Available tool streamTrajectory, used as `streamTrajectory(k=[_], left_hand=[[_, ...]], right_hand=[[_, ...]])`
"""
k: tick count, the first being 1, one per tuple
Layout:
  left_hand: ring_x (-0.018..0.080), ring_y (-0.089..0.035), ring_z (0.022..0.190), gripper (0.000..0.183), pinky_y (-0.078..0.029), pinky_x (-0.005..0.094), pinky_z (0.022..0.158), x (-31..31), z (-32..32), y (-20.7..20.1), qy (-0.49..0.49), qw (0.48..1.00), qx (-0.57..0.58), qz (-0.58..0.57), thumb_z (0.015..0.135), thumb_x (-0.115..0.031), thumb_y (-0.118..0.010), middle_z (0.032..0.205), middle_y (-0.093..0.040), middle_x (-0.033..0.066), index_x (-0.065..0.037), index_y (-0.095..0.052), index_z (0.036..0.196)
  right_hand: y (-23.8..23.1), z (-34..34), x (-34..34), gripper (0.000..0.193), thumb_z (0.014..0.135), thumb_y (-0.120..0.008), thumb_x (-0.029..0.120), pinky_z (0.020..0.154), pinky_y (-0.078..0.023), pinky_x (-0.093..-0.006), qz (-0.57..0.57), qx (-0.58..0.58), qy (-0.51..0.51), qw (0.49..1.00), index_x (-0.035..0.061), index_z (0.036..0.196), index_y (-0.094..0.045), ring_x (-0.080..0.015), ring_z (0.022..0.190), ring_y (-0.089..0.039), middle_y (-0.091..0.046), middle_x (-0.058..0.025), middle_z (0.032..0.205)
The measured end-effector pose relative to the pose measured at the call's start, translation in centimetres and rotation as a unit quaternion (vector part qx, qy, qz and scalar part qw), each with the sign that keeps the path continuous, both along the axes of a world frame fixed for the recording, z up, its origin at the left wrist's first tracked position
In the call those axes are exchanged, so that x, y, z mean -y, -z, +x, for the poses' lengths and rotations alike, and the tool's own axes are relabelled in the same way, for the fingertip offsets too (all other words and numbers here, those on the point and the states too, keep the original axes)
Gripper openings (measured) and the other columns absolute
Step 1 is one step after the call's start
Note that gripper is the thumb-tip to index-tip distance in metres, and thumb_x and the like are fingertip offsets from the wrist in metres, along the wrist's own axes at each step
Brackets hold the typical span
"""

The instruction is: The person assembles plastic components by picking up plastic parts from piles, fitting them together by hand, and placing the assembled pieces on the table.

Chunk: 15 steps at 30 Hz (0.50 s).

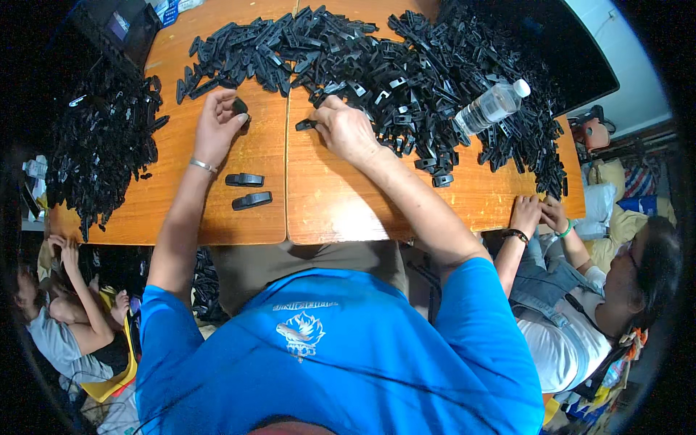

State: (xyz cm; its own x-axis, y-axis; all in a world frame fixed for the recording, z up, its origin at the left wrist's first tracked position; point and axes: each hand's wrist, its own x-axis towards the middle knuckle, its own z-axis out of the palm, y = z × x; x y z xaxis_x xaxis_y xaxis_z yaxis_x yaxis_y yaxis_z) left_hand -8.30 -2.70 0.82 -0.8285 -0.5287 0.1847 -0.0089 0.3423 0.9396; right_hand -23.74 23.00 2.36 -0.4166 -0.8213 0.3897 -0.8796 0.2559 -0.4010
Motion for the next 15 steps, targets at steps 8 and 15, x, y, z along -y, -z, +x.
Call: streamTrajectory(k=[8, 15], left_hand=[[0.017, -0.07, 0.103, 0.038, -0.059, 0.0308, 0.094, -1.1, 3.7, 2.0, 0.037, 0.991, -0.034, 0.127, 0.093, 0.004, -0.078, 0.111, -0.069, 0.0067, -0.002, -0.067, 0.128], [0.0309, -0.065, 0.104, 0.024, -0.054, 0.0425, 0.092, -0.8, 5.7, 1.1, -0.023, 0.965, 0.095, -0.243, 0.085, -0.01, -0.087, 0.107, -0.07, 0.0103, -0.005, -0.078, 0.106]], right_hand=[[-0.5, 0.5, 3.5, 0.04, 0.085, -0.078, 0.003, 0.082, -0.061, -0.0474, 0.138, -0.102, -0.061, 0.983, 0.0098, 0.123, -0.075, -0.0384, 0.096, -0.074, -0.067, -0.0153, 0.112], [-0.7, 1.4, 4.6, 0.027, 0.086, -0.077, 0.002, 0.079, -0.06, -0.0444, 0.069, 0.05, -0.051, 0.995, 0.0034, 0.112, -0.07, -0.0346, 0.091, -0.073, -0.067, -0.0148, 0.105]])
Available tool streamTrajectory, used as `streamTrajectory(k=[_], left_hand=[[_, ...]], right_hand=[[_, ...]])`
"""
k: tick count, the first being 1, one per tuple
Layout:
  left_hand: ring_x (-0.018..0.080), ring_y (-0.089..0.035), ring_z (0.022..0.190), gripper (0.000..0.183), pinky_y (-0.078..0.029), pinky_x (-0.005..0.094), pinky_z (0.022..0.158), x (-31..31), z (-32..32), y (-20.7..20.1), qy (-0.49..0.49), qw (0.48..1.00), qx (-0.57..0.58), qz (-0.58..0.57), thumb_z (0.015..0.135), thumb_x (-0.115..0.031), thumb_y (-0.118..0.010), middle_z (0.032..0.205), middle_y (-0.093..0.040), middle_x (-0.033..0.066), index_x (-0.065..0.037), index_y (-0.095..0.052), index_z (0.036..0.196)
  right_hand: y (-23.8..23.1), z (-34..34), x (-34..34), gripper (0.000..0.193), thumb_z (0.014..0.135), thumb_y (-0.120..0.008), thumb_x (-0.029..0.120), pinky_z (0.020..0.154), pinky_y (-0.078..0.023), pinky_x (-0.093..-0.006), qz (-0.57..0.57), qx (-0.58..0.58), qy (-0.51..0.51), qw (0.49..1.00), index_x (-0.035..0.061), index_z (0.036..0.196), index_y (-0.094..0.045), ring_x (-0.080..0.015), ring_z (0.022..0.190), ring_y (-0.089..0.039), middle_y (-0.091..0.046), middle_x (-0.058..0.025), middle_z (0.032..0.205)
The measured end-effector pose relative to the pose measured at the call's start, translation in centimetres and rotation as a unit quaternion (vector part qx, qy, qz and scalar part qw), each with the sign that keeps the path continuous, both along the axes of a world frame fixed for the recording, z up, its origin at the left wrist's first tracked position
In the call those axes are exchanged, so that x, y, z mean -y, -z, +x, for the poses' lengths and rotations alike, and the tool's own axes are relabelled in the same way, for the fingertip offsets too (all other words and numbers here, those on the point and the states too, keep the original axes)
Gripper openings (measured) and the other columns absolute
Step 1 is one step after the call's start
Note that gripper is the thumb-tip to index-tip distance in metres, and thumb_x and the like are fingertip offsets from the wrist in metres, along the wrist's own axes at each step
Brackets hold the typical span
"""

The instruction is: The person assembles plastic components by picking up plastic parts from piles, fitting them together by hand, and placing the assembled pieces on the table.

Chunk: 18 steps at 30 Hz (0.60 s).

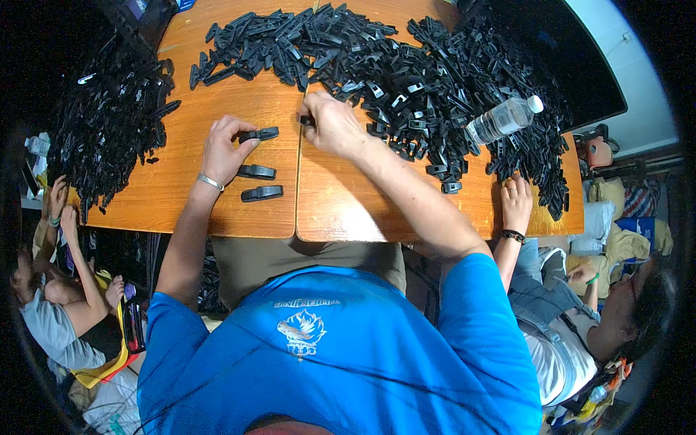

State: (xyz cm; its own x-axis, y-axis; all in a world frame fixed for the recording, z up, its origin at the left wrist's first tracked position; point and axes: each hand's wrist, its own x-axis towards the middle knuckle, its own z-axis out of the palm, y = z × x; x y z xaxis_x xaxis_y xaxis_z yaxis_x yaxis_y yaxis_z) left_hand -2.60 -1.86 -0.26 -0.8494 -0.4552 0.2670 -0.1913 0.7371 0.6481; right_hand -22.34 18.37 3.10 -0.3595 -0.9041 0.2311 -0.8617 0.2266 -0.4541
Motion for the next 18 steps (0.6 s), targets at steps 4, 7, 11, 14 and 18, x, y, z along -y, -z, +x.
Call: streamTrajectory(k=[4, 7, 11, 14, 18], left_hand=[[0.0291, -0.064, 0.104, 0.022, -0.053, 0.0414, 0.092, 0.1, 0.1, 0.5, 0.004, 1.0, -0.024, -0.011, 0.086, -0.012, -0.088, 0.104, -0.069, 0.0086, -0.005, -0.079, 0.105], [0.0312, -0.064, 0.105, 0.022, -0.053, 0.0425, 0.093, 0.2, 0.0, 0.8, 0.003, 0.999, -0.036, -0.004, 0.085, -0.014, -0.088, 0.105, -0.07, 0.0098, -0.005, -0.08, 0.103], [0.0308, -0.064, 0.105, 0.02, -0.053, 0.042, 0.093, 0.3, 0.0, 1.1, 0.004, 0.999, -0.049, 0.004, 0.086, -0.015, -0.088, 0.103, -0.07, 0.0087, -0.006, -0.08, 0.102], [0.0305, -0.064, 0.104, 0.019, -0.053, 0.0417, 0.092, 0.3, 0.0, 1.0, -0.002, 0.999, -0.04, 0.011, 0.086, -0.015, -0.088, 0.102, -0.07, 0.0087, -0.005, -0.08, 0.101], [0.03, -0.064, 0.103, 0.019, -0.053, 0.041, 0.092, 0.2, 0.0, 1.1, 0.0, 0.999, -0.048, 0.003, 0.086, -0.015, -0.088, 0.101, -0.069, 0.0086, -0.005, -0.08, 0.101]], right_hand=[[1.5, 2.3, -0.5, 0.023, 0.087, -0.081, 0.005, 0.076, -0.058, -0.0373, -0.089, 0.148, 0.04, 0.984, 0.0037, 0.109, -0.073, -0.0256, 0.085, -0.071, -0.066, -0.011, 0.098], [1.8, 3.4, -1.4, 0.02, 0.086, -0.084, 0.011, 0.079, -0.058, -0.0405, -0.067, 0.14, 0.082, 0.984, 0.0038, 0.102, -0.075, -0.0301, 0.088, -0.073, -0.068, -0.0131, 0.093], [0.1, 3.0, -1.5, 0.024, 0.086, -0.085, 0.016, 0.082, -0.059, -0.046, 0.026, 0.032, 0.083, 0.996, 0.0039, 0.104, -0.076, -0.0364, 0.091, -0.074, -0.072, -0.0166, 0.101], [-1.0, 2.7, -1.0, 0.028, 0.087, -0.086, 0.021, 0.085, -0.059, -0.049, 0.111, -0.022, 0.075, 0.991, 0.0044, 0.107, -0.076, -0.0403, 0.094, -0.075, -0.074, -0.0169, 0.105], [-1.6, 2.3, -0.3, 0.028, 0.086, -0.088, 0.02, 0.084, -0.06, -0.0478, 0.136, -0.014, 0.07, 0.988, 0.0061, 0.107, -0.078, -0.038, 0.094, -0.075, -0.074, -0.0147, 0.102]])
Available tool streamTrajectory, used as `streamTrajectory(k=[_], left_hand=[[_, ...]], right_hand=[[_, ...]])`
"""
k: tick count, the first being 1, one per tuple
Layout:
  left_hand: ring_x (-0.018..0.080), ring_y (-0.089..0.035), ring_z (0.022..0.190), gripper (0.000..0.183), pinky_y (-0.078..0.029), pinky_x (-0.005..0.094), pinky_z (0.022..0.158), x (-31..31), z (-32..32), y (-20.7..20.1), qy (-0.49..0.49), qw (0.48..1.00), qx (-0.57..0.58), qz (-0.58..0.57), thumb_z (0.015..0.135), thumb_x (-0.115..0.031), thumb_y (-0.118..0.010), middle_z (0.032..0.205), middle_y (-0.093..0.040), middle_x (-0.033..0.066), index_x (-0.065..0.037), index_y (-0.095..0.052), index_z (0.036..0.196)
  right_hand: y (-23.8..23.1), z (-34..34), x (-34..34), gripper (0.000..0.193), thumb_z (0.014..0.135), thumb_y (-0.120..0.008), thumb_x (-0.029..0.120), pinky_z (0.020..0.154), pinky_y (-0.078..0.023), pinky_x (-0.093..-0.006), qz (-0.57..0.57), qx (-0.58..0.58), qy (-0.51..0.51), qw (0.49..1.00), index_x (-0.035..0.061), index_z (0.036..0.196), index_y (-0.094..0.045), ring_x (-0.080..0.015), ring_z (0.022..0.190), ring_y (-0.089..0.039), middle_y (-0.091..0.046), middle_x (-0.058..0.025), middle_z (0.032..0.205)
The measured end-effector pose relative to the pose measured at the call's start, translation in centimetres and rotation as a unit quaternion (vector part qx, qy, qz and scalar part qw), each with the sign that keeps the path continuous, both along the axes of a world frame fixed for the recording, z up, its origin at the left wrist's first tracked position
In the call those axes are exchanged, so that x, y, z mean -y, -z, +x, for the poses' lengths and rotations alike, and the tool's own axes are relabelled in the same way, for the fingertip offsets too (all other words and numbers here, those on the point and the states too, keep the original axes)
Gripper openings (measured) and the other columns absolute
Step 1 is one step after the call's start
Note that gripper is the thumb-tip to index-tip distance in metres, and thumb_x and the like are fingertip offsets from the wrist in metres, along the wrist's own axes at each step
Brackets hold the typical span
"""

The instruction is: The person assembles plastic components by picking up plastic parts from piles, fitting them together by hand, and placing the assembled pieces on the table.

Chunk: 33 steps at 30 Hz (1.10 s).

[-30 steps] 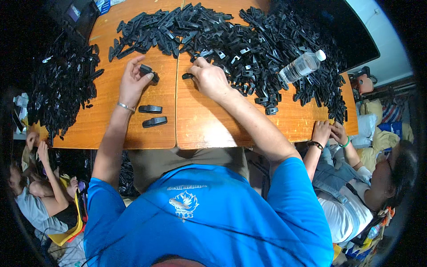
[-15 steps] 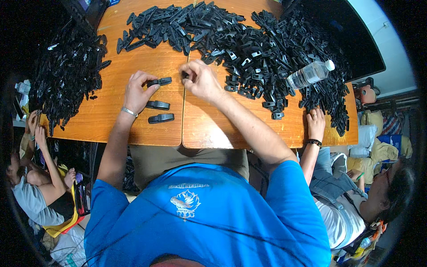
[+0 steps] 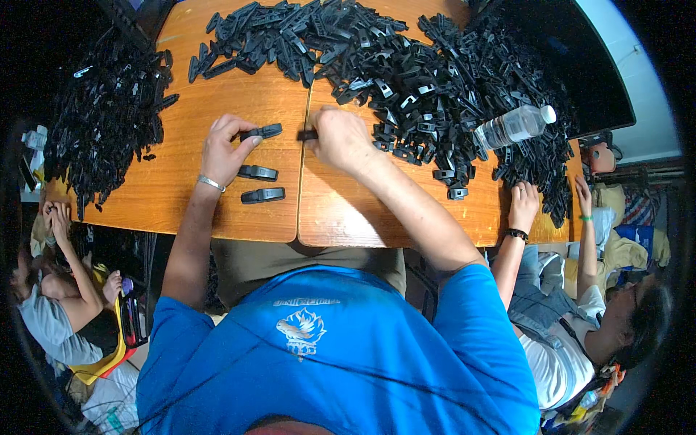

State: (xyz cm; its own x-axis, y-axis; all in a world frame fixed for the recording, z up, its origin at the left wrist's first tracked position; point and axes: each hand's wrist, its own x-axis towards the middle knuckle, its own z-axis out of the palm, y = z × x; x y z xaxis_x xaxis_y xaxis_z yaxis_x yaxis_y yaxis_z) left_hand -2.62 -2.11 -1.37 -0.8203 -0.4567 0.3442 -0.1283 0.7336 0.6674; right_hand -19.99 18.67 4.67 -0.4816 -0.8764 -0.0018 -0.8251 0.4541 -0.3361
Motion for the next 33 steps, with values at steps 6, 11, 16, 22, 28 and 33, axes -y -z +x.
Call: streamTrajectory(k=[6, 11, 16, 22, 28, 33], left_hand=[[0.0286, -0.065, 0.102, 0.02, -0.054, 0.0407, 0.09, -0.1, -0.1, -0.3, 0.006, 1.0, 0.011, 0.001, 0.084, -0.015, -0.089, 0.101, -0.069, 0.0064, -0.005, -0.08, 0.1], [0.0292, -0.065, 0.103, 0.021, -0.054, 0.0413, 0.089, 0.0, -0.1, 0.2, 0.012, 1.0, 0.004, 0.027, 0.082, -0.012, -0.09, 0.1, -0.068, 0.007, -0.005, -0.079, 0.099], [0.0312, -0.065, 0.1, 0.021, -0.054, 0.0419, 0.087, -0.4, -0.5, 0.4, 0.02, 0.999, -0.027, 0.01, 0.081, -0.01, -0.089, 0.099, -0.068, 0.0078, -0.004, -0.078, 0.097], [0.0314, -0.065, 0.097, 0.02, -0.054, 0.0422, 0.086, 0.0, -0.8, 0.4, 0.038, 0.999, -0.02, 0.024, 0.08, -0.007, -0.088, 0.097, -0.066, 0.0094, -0.002, -0.076, 0.095], [0.028, -0.068, 0.101, 0.028, -0.056, 0.0368, 0.093, 3.3, -0.6, -2.3, 0.22, 0.949, 0.141, 0.176, 0.086, -0.012, -0.084, 0.104, -0.071, 0.0096, -0.004, -0.08, 0.112], [0.0323, -0.068, 0.107, 0.031, -0.057, 0.0412, 0.095, 1.5, -7.2, -3.6, 0.102, 0.991, 0.088, -0.003, 0.091, -0.009, -0.077, 0.109, -0.071, 0.0116, -0.009, -0.077, 0.122]], right_hand=[[2.5, 1.4, 3.1, 0.03, 0.08, -0.093, 0.014, 0.079, -0.06, -0.0428, -0.169, 0.016, -0.021, 0.985, 0.0075, 0.107, -0.081, -0.0322, 0.088, -0.074, -0.071, -0.0103, 0.098], [2.7, 0.1, 3.7, 0.025, 0.082, -0.089, 0.014, 0.082, -0.06, -0.0475, -0.132, 0.01, -0.072, 0.989, 0.007, 0.105, -0.081, -0.0375, 0.094, -0.073, -0.069, -0.0126, 0.106], [3.0, -0.1, 5.1, 0.019, 0.081, -0.086, 0.013, 0.078, -0.06, -0.0482, -0.13, -0.002, -0.136, 0.982, 0.0053, 0.095, -0.077, -0.0379, 0.09, -0.073, -0.069, -0.0127, 0.104], [3.6, -0.7, 6.3, 0.021, 0.082, -0.087, 0.021, 0.077, -0.06, -0.0481, -0.139, 0.011, -0.169, 0.976, 0.0042, 0.09, -0.077, -0.0386, 0.089, -0.073, -0.07, -0.0156, 0.102], [2.8, -2.1, 1.0, 0.026, 0.085, -0.09, 0.028, 0.083, -0.06, -0.0462, -0.13, 0.093, -0.195, 0.968, 0.0073, 0.099, -0.082, -0.0363, 0.091, -0.074, -0.073, -0.0145, 0.099], [-0.2, -5.8, -2.7, 0.026, 0.088, -0.077, 0.008, 0.085, -0.062, -0.0453, -0.119, -0.101, 0.005, 0.988, 0.0061, 0.113, -0.079, -0.0341, 0.098, -0.074, -0.069, -0.0136, 0.109]])
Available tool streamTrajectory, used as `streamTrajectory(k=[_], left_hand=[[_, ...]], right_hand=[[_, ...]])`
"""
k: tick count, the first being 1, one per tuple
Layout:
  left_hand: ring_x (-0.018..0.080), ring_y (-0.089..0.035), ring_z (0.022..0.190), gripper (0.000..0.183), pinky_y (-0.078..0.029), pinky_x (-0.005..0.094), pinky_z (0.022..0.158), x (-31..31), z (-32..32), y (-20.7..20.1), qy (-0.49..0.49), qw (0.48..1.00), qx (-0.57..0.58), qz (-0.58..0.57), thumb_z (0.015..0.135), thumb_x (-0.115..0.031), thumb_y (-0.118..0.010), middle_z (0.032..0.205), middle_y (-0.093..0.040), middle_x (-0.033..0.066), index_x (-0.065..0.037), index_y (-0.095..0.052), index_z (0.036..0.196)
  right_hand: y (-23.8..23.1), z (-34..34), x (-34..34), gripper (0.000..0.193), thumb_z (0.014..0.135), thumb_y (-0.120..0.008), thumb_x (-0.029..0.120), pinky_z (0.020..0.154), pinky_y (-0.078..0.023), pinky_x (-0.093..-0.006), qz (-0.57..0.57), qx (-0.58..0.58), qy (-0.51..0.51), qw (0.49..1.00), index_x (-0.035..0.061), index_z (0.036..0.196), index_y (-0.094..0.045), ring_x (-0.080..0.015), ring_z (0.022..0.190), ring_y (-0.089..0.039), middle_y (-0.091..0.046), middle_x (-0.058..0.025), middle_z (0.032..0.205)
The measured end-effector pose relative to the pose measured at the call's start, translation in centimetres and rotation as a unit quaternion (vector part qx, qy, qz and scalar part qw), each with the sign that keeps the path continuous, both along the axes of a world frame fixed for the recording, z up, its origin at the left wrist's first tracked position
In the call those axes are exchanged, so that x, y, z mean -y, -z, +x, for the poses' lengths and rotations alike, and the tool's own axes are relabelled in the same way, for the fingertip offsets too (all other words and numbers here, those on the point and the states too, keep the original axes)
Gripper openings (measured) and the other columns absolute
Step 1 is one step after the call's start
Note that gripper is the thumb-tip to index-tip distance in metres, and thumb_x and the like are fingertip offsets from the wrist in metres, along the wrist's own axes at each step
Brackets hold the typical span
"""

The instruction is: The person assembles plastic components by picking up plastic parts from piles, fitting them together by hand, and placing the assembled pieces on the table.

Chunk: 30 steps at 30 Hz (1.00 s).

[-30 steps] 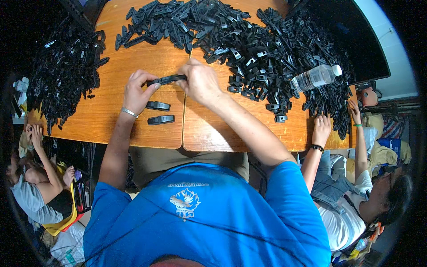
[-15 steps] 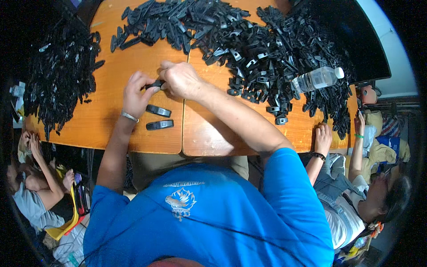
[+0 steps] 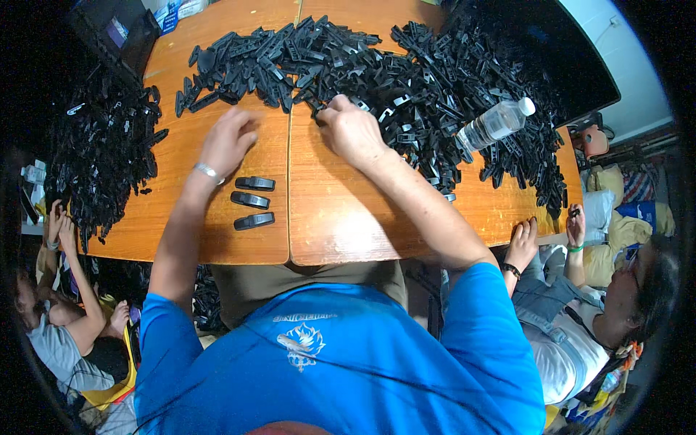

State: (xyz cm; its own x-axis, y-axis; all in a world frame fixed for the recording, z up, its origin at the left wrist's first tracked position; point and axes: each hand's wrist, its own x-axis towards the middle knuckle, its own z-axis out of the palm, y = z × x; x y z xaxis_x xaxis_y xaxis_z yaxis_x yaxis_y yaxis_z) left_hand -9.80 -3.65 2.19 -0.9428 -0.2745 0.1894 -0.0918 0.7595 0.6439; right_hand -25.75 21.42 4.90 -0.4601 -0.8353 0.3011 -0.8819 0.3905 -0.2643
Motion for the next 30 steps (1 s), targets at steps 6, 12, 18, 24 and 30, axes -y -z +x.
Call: streamTrajectory(k=[6, 12, 18, 24, 30], left_hand=[[0.0302, -0.061, 0.121, 0.032, -0.059, 0.0424, 0.096, -0.2, -7.1, 2.1, -0.045, 0.96, -0.09, -0.26, 0.094, 0.0, -0.067, 0.125, -0.063, 0.0058, -0.014, -0.074, 0.122], [0.0284, -0.06, 0.119, 0.016, -0.056, 0.0435, 0.097, 1.1, -6.3, 2.3, 0.001, 0.952, -0.096, -0.291, 0.092, -0.009, -0.071, 0.118, -0.061, 0.007, -0.012, -0.073, 0.108], [0.0317, -0.063, 0.112, 0.025, -0.051, 0.0457, 0.096, -0.4, -2.2, 0.9, 0.04, 0.959, -0.035, -0.279, 0.09, -0.006, -0.078, 0.11, -0.066, 0.0093, -0.011, -0.071, 0.114], [0.034, -0.063, 0.112, 0.025, -0.052, 0.0472, 0.095, -2.7, 1.0, 1.2, 0.045, 0.984, -0.028, -0.171, 0.096, -0.011, -0.075, 0.108, -0.066, 0.0109, -0.01, -0.069, 0.121], [0.0347, -0.063, 0.113, 0.02, -0.053, 0.0473, 0.097, -1.8, 0.9, 2.5, 0.024, 0.988, -0.087, -0.122, 0.101, -0.014, -0.072, 0.112, -0.067, 0.0116, -0.008, -0.074, 0.119]], right_hand=[[2.0, -2.0, 1.0, 0.022, 0.089, -0.069, 0.006, 0.086, -0.062, -0.0463, 0.066, -0.083, 0.012, 0.994, 0.0041, 0.111, -0.073, -0.036, 0.102, -0.072, -0.063, -0.0172, 0.115], [2.5, -1.0, 1.7, 0.025, 0.085, -0.072, 0.005, 0.08, -0.062, -0.0502, 0.07, 0.007, -0.052, 0.996, 0.0016, 0.109, -0.067, -0.0411, 0.092, -0.074, -0.065, -0.0197, 0.112], [2.4, 0.3, 1.6, 0.025, 0.087, -0.074, 0.008, 0.078, -0.061, -0.0536, 0.071, 0.023, -0.058, 0.996, 0.0007, 0.109, -0.064, -0.0446, 0.09, -0.075, -0.068, -0.0218, 0.114], [1.3, 1.8, 2.5, 0.025, 0.09, -0.074, 0.014, 0.078, -0.061, -0.0543, 0.072, 0.029, -0.063, 0.995, 0.0006, 0.109, -0.065, -0.0447, 0.091, -0.075, -0.071, -0.0238, 0.111], [1.9, 4.4, 4.2, 0.028, 0.094, -0.075, 0.025, 0.082, -0.061, -0.0527, 0.104, 0.063, -0.025, 0.992, 0.0031, 0.11, -0.068, -0.0436, 0.095, -0.076, -0.077, -0.0234, 0.092]])
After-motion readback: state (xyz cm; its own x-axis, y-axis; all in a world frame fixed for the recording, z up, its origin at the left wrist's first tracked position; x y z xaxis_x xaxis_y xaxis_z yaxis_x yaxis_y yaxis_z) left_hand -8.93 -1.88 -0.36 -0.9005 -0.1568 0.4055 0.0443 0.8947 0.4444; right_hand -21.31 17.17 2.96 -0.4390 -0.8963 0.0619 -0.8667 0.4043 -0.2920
